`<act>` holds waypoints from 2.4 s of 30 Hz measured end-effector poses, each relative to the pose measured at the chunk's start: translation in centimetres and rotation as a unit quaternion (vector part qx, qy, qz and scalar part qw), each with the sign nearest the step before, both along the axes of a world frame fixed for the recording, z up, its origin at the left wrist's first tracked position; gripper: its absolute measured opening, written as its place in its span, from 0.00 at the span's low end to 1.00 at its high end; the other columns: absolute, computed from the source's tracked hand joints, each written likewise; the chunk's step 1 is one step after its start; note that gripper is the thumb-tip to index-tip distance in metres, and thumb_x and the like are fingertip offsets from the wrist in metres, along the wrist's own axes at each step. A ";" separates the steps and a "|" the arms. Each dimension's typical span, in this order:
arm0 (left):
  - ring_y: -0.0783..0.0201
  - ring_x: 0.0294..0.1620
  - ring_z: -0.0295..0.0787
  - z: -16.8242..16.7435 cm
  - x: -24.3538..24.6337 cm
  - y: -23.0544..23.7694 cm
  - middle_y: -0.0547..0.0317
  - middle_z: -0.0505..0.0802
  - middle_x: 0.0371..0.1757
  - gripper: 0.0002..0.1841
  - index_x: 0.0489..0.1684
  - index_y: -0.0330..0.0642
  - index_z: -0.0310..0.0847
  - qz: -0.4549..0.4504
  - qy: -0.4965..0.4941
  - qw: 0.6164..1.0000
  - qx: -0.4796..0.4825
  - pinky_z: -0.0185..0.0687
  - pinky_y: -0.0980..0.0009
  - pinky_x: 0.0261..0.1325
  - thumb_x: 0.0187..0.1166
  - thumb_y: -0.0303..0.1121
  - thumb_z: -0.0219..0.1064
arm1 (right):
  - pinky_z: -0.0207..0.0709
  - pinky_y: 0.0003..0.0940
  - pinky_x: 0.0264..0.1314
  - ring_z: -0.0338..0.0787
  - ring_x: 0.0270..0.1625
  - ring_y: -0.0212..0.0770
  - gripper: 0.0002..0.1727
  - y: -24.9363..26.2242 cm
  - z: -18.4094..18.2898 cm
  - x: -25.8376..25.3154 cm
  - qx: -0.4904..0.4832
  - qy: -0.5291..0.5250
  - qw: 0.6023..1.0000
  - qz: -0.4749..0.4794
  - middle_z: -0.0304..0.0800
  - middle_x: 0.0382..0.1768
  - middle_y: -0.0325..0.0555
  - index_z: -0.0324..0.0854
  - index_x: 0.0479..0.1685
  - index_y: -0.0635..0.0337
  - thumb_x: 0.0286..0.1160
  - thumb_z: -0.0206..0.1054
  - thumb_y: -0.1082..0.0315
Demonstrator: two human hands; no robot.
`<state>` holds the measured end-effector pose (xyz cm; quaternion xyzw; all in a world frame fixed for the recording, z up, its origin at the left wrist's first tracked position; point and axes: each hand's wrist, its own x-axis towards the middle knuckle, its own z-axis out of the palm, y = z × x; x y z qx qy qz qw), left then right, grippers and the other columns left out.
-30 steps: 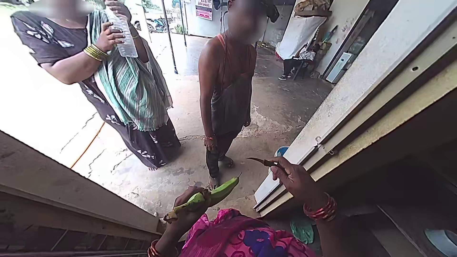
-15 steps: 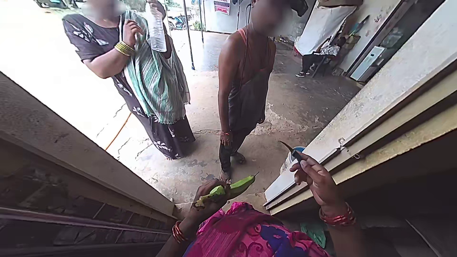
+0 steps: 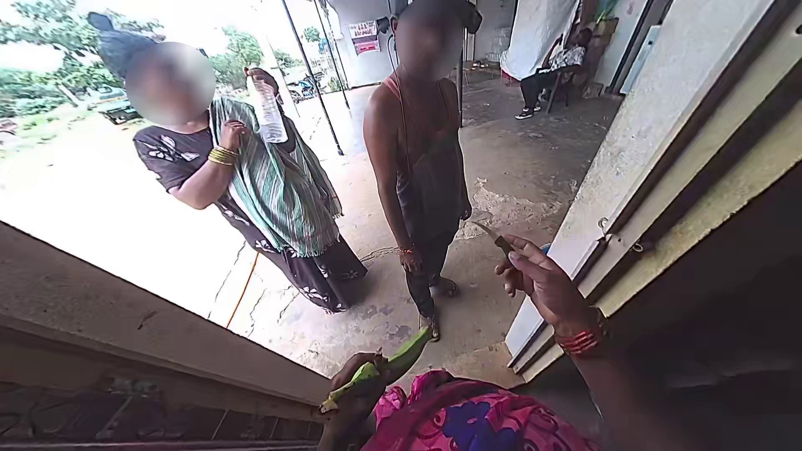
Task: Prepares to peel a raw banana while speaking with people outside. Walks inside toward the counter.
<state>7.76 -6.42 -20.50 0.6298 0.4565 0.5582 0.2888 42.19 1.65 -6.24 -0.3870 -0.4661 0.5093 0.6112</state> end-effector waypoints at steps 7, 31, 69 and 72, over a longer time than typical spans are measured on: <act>0.82 0.48 0.93 0.5 -1.3 -0.7 0.75 0.97 0.43 0.11 0.43 0.48 0.91 0.025 0.001 1.000 0.017 0.90 0.79 0.57 0.64 0.30 0.79 | 0.82 0.20 0.22 0.82 0.18 0.26 0.19 -2.1 8.9 3.9 0.379 0.264 0.876 0.139 0.85 0.24 0.31 0.77 0.72 0.49 0.85 0.62 0.64; 0.82 0.44 0.92 -0.5 2.6 4.0 0.68 0.97 0.40 0.11 0.39 0.41 0.91 -0.055 0.014 0.998 -0.009 0.87 0.82 0.54 0.61 0.33 0.79 | 0.85 0.22 0.30 0.88 0.23 0.25 0.13 -1.5 -5.4 2.2 0.010 -0.166 0.983 -0.079 0.87 0.25 0.27 0.66 0.63 0.64 0.89 0.45 0.68; 0.84 0.45 0.91 -1.0 0.9 3.2 0.70 0.96 0.40 0.12 0.40 0.41 0.91 -0.011 -0.009 1.000 -0.009 0.86 0.84 0.55 0.60 0.34 0.80 | 0.88 0.20 0.33 0.91 0.27 0.23 0.10 1.6 1.9 4.3 0.285 -0.131 0.911 -0.269 0.89 0.28 0.19 0.61 0.63 0.53 0.95 0.38 0.66; 0.83 0.44 0.92 -1.2 1.3 3.5 0.69 0.97 0.40 0.12 0.40 0.43 0.91 -0.014 -0.009 1.000 0.004 0.87 0.83 0.54 0.61 0.36 0.80 | 0.86 0.19 0.32 0.88 0.25 0.22 0.15 0.5 -0.9 2.0 0.140 -0.175 0.964 -0.141 0.87 0.26 0.24 0.68 0.65 0.65 0.92 0.43 0.67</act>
